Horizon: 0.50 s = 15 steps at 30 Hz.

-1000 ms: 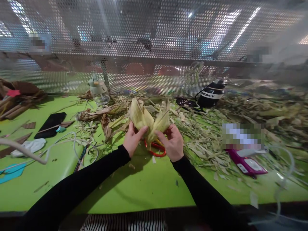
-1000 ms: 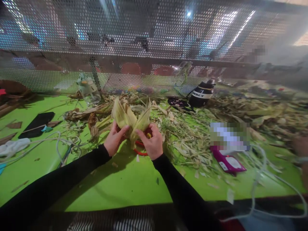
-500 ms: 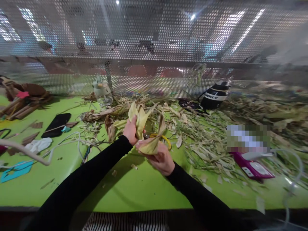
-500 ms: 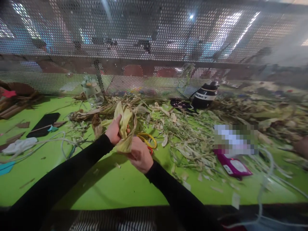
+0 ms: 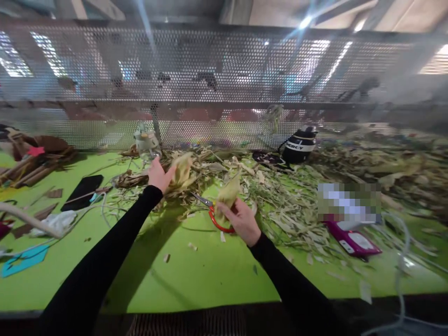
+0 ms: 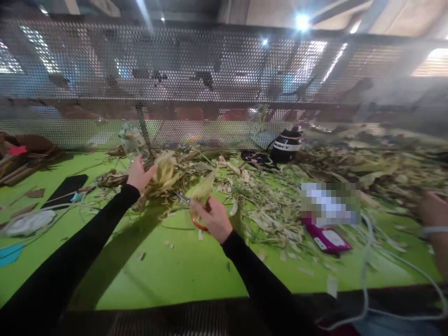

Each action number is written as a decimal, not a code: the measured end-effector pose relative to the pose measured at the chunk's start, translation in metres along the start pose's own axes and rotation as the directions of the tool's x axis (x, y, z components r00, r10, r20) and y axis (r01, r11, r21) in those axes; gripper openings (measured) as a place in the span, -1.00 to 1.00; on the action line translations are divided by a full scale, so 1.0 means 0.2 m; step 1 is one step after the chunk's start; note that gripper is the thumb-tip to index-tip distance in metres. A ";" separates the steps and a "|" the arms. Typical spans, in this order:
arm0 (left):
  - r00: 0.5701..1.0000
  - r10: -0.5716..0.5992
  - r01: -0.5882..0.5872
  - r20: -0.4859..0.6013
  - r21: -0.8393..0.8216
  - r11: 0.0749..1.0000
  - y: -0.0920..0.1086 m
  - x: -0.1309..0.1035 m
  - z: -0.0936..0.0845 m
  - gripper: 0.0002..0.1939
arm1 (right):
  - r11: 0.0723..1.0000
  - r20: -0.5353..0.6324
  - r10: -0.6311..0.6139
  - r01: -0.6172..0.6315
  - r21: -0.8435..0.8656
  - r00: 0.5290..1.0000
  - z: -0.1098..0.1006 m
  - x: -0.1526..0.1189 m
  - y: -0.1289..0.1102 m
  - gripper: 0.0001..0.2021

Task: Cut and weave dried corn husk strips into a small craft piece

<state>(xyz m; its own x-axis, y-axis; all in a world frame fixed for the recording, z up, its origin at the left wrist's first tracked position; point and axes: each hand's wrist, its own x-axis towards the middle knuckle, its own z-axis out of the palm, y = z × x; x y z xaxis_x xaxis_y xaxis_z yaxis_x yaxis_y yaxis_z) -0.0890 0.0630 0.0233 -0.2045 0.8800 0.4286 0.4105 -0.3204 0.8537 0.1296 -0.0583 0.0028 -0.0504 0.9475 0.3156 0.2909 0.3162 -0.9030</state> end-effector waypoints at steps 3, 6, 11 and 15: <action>0.978 0.087 -0.064 0.188 -0.126 0.990 0.12 -0.18 0.06 -0.68 | 0.893 -0.143 -0.143 0.065 -0.445 0.979 0.01 0.00 0.03 -0.81; 0.735 0.086 0.094 0.673 -0.227 0.969 0.22 -0.37 0.16 -0.67 | 0.703 -0.107 -0.229 0.089 -0.705 0.968 0.03 -0.02 0.05 -0.84; 0.793 -0.062 0.345 0.606 -0.363 0.866 0.23 -0.46 0.26 -0.68 | 0.675 0.085 -0.318 0.288 -0.679 0.944 0.04 -0.04 0.03 -0.77; 0.773 -0.084 0.442 0.629 -0.438 0.783 0.21 -0.44 0.26 -0.89 | 0.842 -0.095 -0.277 0.194 -0.503 0.956 0.02 -0.03 0.03 -0.75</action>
<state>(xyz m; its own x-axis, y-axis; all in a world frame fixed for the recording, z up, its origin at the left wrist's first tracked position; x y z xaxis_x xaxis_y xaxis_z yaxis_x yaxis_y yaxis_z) -0.0077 -0.0086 0.0058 0.3662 0.9277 0.0732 -0.1577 -0.0157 0.9874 0.1285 -0.0626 -0.0050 -0.0376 0.8140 0.5796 0.7162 0.4264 -0.5525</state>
